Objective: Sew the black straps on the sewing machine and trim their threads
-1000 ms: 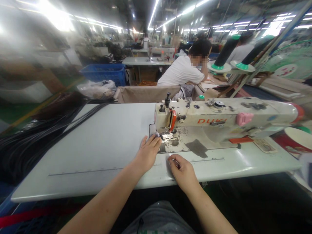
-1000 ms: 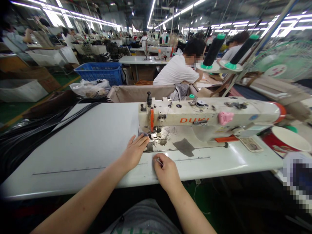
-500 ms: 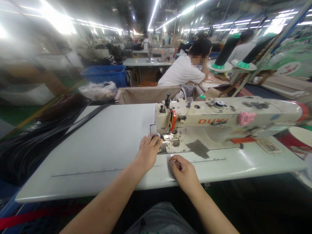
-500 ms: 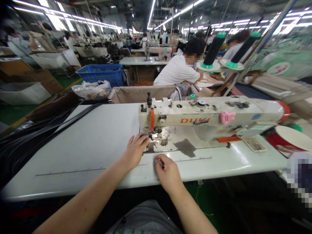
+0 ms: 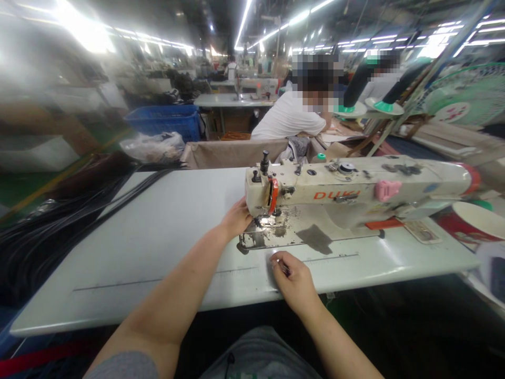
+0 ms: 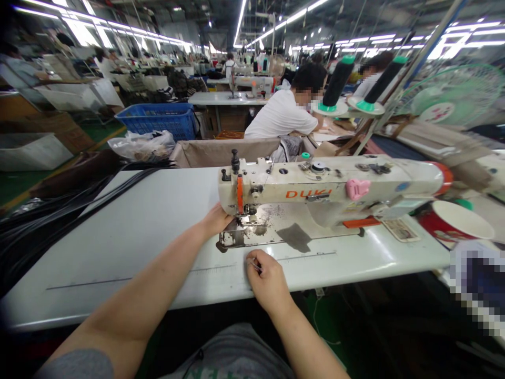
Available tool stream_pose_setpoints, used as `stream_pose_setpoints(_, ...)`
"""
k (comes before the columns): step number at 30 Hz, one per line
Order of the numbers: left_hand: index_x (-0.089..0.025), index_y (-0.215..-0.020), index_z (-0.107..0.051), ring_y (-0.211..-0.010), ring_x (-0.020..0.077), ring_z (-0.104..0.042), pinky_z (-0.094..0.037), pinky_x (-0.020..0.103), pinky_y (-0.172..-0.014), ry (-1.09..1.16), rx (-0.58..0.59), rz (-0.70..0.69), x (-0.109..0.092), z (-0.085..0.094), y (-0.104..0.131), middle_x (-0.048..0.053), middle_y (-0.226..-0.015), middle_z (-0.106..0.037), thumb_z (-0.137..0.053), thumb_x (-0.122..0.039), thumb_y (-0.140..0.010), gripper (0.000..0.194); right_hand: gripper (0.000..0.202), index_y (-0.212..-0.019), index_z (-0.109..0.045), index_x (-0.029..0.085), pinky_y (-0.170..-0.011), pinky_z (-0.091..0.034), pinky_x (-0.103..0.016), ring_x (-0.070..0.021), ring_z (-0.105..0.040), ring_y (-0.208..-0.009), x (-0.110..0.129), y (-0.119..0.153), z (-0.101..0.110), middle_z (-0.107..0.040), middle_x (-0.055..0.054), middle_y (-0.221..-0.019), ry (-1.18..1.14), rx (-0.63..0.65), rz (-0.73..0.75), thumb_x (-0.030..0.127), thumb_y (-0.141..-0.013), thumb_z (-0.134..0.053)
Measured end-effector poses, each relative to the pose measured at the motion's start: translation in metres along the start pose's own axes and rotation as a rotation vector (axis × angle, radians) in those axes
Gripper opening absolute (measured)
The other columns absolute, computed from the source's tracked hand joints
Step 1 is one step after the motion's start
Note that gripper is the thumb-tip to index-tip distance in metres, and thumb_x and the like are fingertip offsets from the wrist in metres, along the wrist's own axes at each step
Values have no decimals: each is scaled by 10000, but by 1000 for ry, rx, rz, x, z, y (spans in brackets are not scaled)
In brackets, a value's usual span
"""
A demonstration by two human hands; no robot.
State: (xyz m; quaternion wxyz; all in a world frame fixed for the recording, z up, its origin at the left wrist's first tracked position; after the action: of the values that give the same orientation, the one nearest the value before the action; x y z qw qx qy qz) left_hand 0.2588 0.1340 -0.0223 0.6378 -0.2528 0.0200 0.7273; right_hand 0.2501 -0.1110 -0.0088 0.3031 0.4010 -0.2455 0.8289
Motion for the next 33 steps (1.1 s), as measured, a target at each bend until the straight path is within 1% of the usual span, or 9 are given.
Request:
stream_pose_setpoints(4, -207, -1214, -704, -1280, 257, -559, -397, 427, -1185, -19, -21, 8, -3, 0, 4, 88, -1346, -643, -447, -217, -997, 337, 187, -893, -671, 203, -671, -443, -252, -152, -565, -642, 1, 1, 1, -616, 14, -699, -3, -2, 3, 299, -923, -513)
stream_pose_setpoints(7, -185, -1169, -719, -1221, 266, -585, -404, 449, -1167, -24, -29, 23, -3, 1, 8, 114, -1278, -669, -463, -208, -989, 314, 188, -894, -670, 202, -666, -441, -250, -150, -563, -641, 2, 2, 1, -609, 15, -698, -8, -4, 4, 295, -928, -510)
stream_pose_setpoints(13, -217, -1072, -761, -1178, 258, -597, -423, 427, -1127, 1, -15, 27, 5, 11, 8, 63, -1161, -727, -649, -206, -890, 214, 169, -887, -662, 205, -655, -432, -251, -150, -556, -641, -3, 2, -1, -599, 16, -694, -19, -4, 29, 287, -926, -519)
stream_pose_setpoints(16, -224, -1014, -779, -1117, 251, -625, -442, 410, -1081, 21, -21, 66, 5, 17, 11, 57, -1126, -742, -705, -215, -849, 182, 158, -890, -659, 209, -648, -428, -253, -151, -552, -637, -6, 1, -3, -599, 16, -692, -20, -4, 44, 281, -926, -522)
stream_pose_setpoints(18, -226, -928, -790, -1040, 249, -652, -463, 404, -1023, 32, -27, 108, 3, 20, 16, 53, -1053, -758, -735, -235, -826, 116, 159, -891, -658, 211, -647, -430, -257, -152, -553, -634, -6, 1, -3, -609, 13, -698, -18, -7, 48, 278, -930, -519)
stream_pose_setpoints(22, -227, -812, -780, -898, 210, -682, -493, 352, -890, 69, -25, 178, -2, 21, 26, 21, -902, -763, -743, -233, -818, 38, 152, -884, -655, 212, -656, -434, -263, -155, -557, -638, -4, 1, -2, -624, 8, -709, -16, -16, 55, 268, -927, -520)
stream_pose_setpoints(25, -219, -793, -771, -890, 182, -680, -499, 302, -848, 108, -16, 202, -3, 19, 28, 11, -901, -753, -740, -199, -814, 42, 144, -883, -656, 212, -666, -434, -262, -154, -556, -644, -3, 1, -2, -626, 9, -714, -15, -8, 51, 257, -917, -524)
stream_pose_setpoints(29, -207, -789, -766, -924, 181, -668, -508, 279, -835, 137, -14, 247, -2, 18, 27, 20, -907, -729, -736, -171, -808, 49, 146, -878, -654, 211, -669, -431, -258, -155, -557, -651, -4, 2, -1, -620, 10, -714, -15, -5, 48, 262, -911, -522)
stream_pose_setpoints(33, -209, -797, -768, -853, 162, -664, -517, 269, -802, 151, -7, 302, -9, 18, 31, 15, -909, -707, -736, -167, -807, 54, 143, -881, -650, 210, -668, -429, -254, -155, -559, -658, -5, 2, -1, -622, 8, -723, -14, -9, 45, 257, -908, -518)
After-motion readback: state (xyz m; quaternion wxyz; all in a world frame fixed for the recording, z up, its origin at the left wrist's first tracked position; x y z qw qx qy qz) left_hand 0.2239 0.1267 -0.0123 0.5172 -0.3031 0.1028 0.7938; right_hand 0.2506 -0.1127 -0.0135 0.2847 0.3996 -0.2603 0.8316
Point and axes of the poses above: each hand's wrist, its own y-axis away from the middle knuckle, its own z-axis out of the back of the hand, x = y × z, the point moved 4 cm from there along -y, towards the middle knuckle
